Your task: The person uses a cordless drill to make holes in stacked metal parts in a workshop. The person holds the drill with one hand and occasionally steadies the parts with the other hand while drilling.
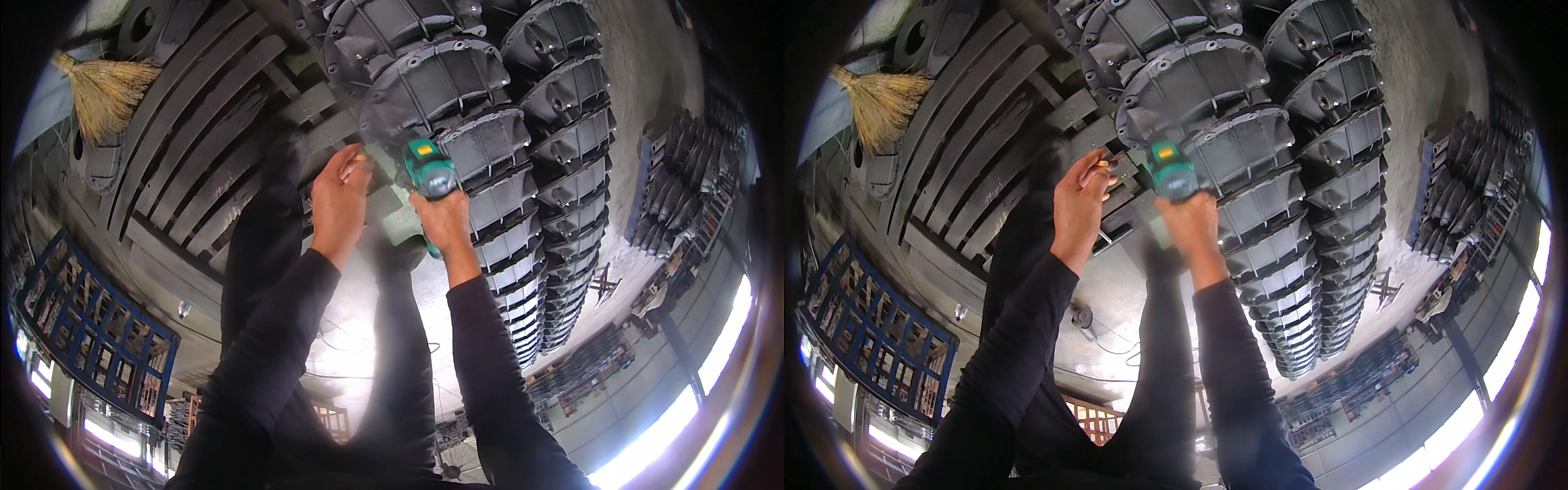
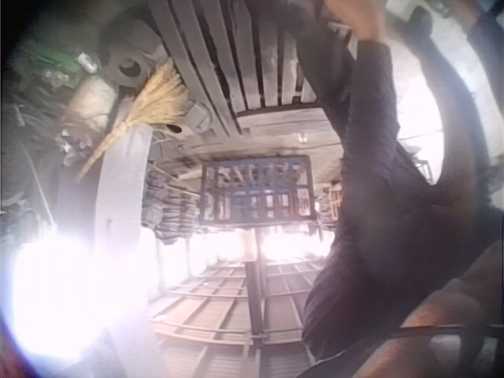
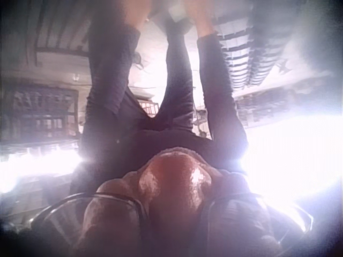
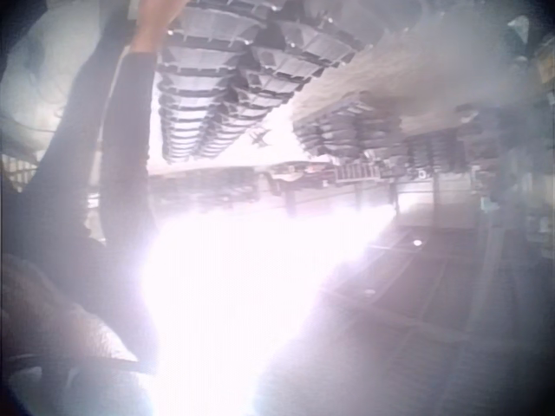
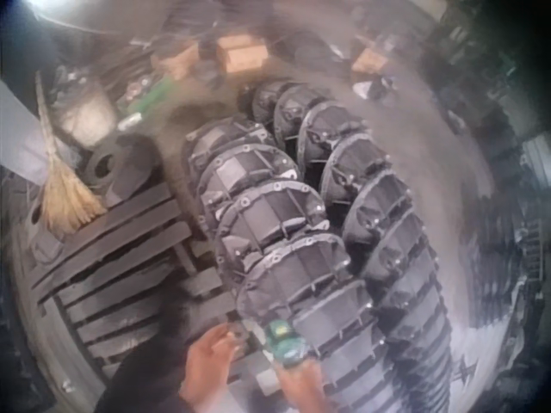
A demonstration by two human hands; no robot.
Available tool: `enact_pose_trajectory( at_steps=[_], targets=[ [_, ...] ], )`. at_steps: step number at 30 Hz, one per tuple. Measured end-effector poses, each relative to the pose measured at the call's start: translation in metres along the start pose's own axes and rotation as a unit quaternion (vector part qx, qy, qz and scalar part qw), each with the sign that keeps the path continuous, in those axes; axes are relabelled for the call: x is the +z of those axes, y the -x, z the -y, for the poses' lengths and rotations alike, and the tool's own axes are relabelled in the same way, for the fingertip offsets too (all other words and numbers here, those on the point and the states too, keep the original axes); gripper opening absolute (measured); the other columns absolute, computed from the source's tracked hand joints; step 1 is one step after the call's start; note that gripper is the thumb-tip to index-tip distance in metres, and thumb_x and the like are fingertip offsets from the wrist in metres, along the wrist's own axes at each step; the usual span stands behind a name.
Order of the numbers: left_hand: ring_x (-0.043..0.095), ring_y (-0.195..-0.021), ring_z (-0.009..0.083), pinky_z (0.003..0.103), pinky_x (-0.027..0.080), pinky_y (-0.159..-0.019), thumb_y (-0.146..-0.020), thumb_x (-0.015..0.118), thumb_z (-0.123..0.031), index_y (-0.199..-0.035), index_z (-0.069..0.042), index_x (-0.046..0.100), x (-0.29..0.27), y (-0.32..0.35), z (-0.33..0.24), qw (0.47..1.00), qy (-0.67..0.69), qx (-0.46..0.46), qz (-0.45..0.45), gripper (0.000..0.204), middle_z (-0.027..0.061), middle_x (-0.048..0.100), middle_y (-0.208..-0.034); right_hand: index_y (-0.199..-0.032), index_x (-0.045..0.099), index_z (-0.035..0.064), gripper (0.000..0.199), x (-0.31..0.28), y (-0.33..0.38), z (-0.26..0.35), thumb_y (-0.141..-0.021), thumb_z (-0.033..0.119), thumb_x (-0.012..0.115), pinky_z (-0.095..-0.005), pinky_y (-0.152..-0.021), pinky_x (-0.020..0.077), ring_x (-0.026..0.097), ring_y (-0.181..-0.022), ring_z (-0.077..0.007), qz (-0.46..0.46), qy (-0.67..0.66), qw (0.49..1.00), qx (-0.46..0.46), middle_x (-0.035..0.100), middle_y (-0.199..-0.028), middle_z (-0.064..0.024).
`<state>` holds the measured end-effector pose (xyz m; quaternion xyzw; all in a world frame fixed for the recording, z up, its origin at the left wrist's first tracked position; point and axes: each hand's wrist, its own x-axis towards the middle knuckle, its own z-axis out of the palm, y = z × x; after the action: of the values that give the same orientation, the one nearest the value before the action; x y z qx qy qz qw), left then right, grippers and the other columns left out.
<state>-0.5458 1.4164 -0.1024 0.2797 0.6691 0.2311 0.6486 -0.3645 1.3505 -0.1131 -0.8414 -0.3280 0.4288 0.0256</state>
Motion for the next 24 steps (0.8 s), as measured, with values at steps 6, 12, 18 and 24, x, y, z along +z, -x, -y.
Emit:
enact_pose_trajectory(
  at_steps=[6, 12, 18, 24],
  targets=[
    [0.070, -0.106, 0.0210, 0.035, 0.054, -0.090, -0.100, 0.053, -0.018, -0.137, 0.004, 0.059, -0.006, -0.007, 0.001, 1.000, -0.004, 0.015, 0.000, 0.043, 0.0097, 0.069, -0.118, -0.097, 0.070, -0.0002, 0.019, -0.047, 0.074, -0.018, -0.084, 0.013, 0.074, -0.0316, -0.067, 0.0522, 0.065, -0.068, -0.0136, -0.015, -0.239, 0.971, 0.002, 0.070, -0.083, -0.0055],
    [0.069, -0.110, 0.0218, 0.033, 0.053, -0.092, -0.100, 0.057, -0.017, -0.137, 0.003, 0.059, -0.002, -0.006, -0.008, 0.999, -0.020, -0.015, 0.041, 0.042, 0.0125, 0.070, -0.122, -0.099, 0.070, -0.0020, 0.020, -0.096, -0.032, -0.022, -0.084, 0.010, 0.074, -0.0321, -0.065, 0.0530, 0.066, -0.066, -0.0175, -0.115, -0.359, 0.926, 0.034, 0.071, -0.085, -0.0078],
    [0.067, -0.113, 0.0221, 0.031, 0.050, -0.099, -0.095, 0.058, -0.014, -0.134, 0.008, 0.059, -0.001, -0.006, -0.015, 0.995, -0.045, -0.060, 0.068, 0.045, 0.0184, 0.070, -0.122, -0.101, 0.071, -0.0006, 0.021, -0.122, -0.102, -0.014, -0.084, 0.012, 0.074, -0.0344, -0.062, 0.0552, 0.069, -0.069, -0.0209, -0.107, -0.375, 0.921, 0.021, 0.074, -0.087, -0.0119],
    [0.069, -0.108, 0.0205, 0.032, 0.052, -0.089, -0.100, 0.057, -0.020, -0.137, 0.003, 0.058, 0.000, -0.011, -0.008, 0.995, -0.028, -0.054, 0.084, 0.044, 0.0122, 0.071, -0.120, -0.102, 0.070, -0.0003, 0.023, -0.117, -0.120, -0.011, -0.084, 0.012, 0.075, -0.0342, -0.063, 0.0576, 0.070, -0.072, -0.0220, -0.104, -0.367, 0.924, 0.014, 0.073, -0.090, -0.0115]
  ],
)
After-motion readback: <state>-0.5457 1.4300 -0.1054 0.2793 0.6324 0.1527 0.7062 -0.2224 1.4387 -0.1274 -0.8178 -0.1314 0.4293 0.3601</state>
